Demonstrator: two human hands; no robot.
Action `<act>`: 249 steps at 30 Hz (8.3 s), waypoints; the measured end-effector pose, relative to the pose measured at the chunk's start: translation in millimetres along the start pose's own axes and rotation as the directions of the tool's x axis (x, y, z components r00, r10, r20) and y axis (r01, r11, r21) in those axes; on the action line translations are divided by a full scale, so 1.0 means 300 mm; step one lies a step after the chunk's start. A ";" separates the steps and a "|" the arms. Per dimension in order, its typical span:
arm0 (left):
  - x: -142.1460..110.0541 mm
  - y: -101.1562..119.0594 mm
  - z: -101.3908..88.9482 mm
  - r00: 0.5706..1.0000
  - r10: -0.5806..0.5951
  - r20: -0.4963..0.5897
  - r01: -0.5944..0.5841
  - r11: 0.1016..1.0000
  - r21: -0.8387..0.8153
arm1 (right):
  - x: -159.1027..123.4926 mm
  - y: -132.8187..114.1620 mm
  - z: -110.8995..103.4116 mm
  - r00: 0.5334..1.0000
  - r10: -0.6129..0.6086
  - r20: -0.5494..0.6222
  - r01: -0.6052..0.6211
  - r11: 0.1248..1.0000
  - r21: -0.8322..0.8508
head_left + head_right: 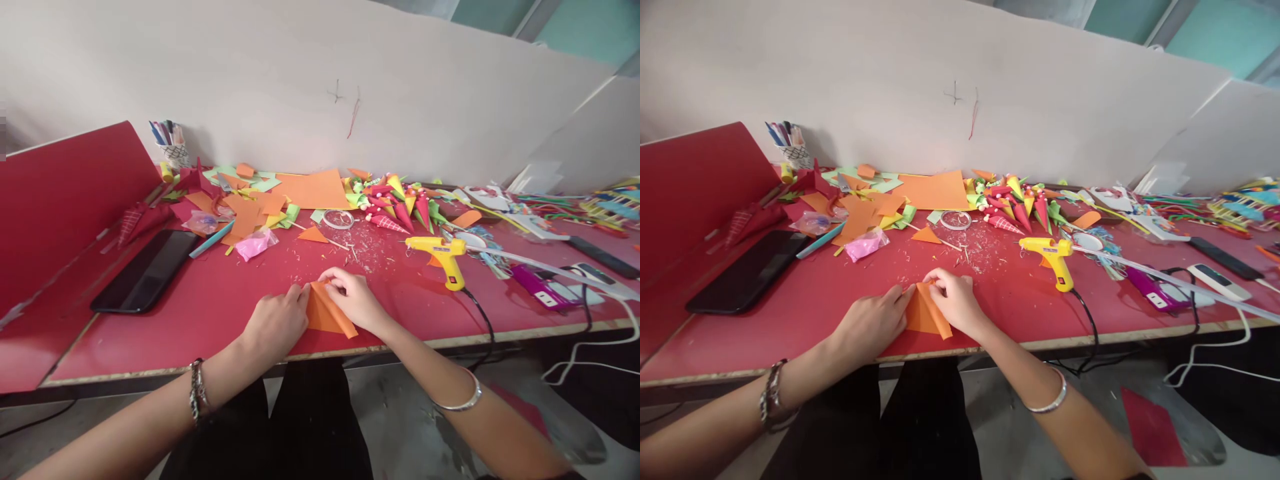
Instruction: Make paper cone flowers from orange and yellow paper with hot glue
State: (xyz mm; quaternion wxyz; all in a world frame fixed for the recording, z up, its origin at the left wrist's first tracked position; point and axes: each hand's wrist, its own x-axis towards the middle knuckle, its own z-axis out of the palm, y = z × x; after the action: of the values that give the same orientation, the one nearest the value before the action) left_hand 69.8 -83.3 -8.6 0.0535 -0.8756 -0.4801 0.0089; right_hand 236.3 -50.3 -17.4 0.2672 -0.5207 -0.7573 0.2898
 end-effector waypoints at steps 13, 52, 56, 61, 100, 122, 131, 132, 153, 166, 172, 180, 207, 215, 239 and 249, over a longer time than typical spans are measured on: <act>0.013 0.008 0.003 0.997 0.006 0.081 -0.018 0.989 0.146 | -0.035 0.013 0.006 0.995 -0.035 -0.095 0.008 0.963 -0.270; 0.011 0.010 -0.009 0.981 0.084 0.177 -0.120 0.972 0.200 | -0.190 0.071 -0.078 0.985 -0.003 -0.175 -0.066 0.920 -0.385; 0.004 0.011 -0.010 0.984 0.090 0.152 -0.119 0.973 0.197 | -0.205 0.098 -0.106 0.983 -0.036 -0.181 -0.046 0.903 -0.428; 0.010 0.012 -0.002 0.998 0.031 0.060 -0.039 0.992 0.124 | -0.200 0.088 -0.152 0.982 0.032 -0.188 -0.075 0.971 -0.227; -0.030 -0.207 -0.109 0.896 0.424 -0.130 -0.418 0.906 0.073 | -0.055 -0.045 -0.028 0.975 -0.217 0.040 0.220 0.972 -0.085; -0.111 -0.088 -0.037 0.969 0.242 0.044 -0.222 0.938 -0.265 | -0.169 -0.056 -0.042 0.913 -0.353 0.207 0.397 0.885 -0.244; -0.101 -0.134 0.001 1.000 -0.021 -0.018 0.010 0.870 -0.494 | -0.120 -0.028 -0.013 0.983 -0.184 -0.005 0.182 0.977 -0.108; -0.100 -0.130 0.002 0.998 -0.056 -0.010 0.045 0.876 -0.480 | -0.114 -0.028 -0.007 0.985 -0.173 -0.023 0.169 0.976 -0.136; -0.086 -0.127 0.003 0.954 -0.281 0.105 0.300 0.913 -0.278 | -0.077 -0.020 0.049 0.991 -0.109 -0.080 0.044 0.817 -0.575; -0.065 -0.265 0.043 0.965 0.260 0.014 -0.245 0.924 -0.295 | -0.075 -0.019 0.056 0.986 -0.141 -0.092 0.056 0.790 -0.611; 0.003 -0.317 -0.003 0.860 0.505 0.070 -0.447 0.813 -0.372 | -0.074 -0.021 0.056 0.983 -0.154 -0.102 0.061 0.790 -0.610; 0.064 -0.342 -0.047 0.802 0.576 0.158 -0.418 0.730 -0.540 | -0.074 -0.030 0.051 0.990 -0.109 -0.084 0.038 0.805 -0.591; 0.086 -0.350 -0.037 0.820 0.549 0.164 -0.340 0.697 -0.632 | -0.168 -0.045 0.007 0.923 -0.380 0.060 0.365 0.817 -0.446; 0.085 -0.354 -0.048 0.808 0.551 0.207 -0.336 0.721 -0.606 | -0.219 0.034 -0.051 0.959 -0.278 -0.046 0.226 0.854 -0.468; -0.028 -0.145 -0.003 0.993 0.042 -0.115 -0.100 0.821 -0.562 | -0.150 -0.022 0.009 0.980 -0.178 -0.088 0.145 0.945 -0.293; -0.044 -0.180 -0.028 0.968 0.214 -0.131 -0.248 0.730 -0.637 | -0.155 -0.058 -0.057 0.908 -0.407 0.098 0.397 0.761 -0.514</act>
State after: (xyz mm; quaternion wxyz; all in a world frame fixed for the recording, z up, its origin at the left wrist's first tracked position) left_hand 18.0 -66.4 4.8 -0.2424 -0.8924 -0.3393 -0.1723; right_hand 252.0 -96.6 2.1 0.1790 -0.4017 -0.8981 0.0040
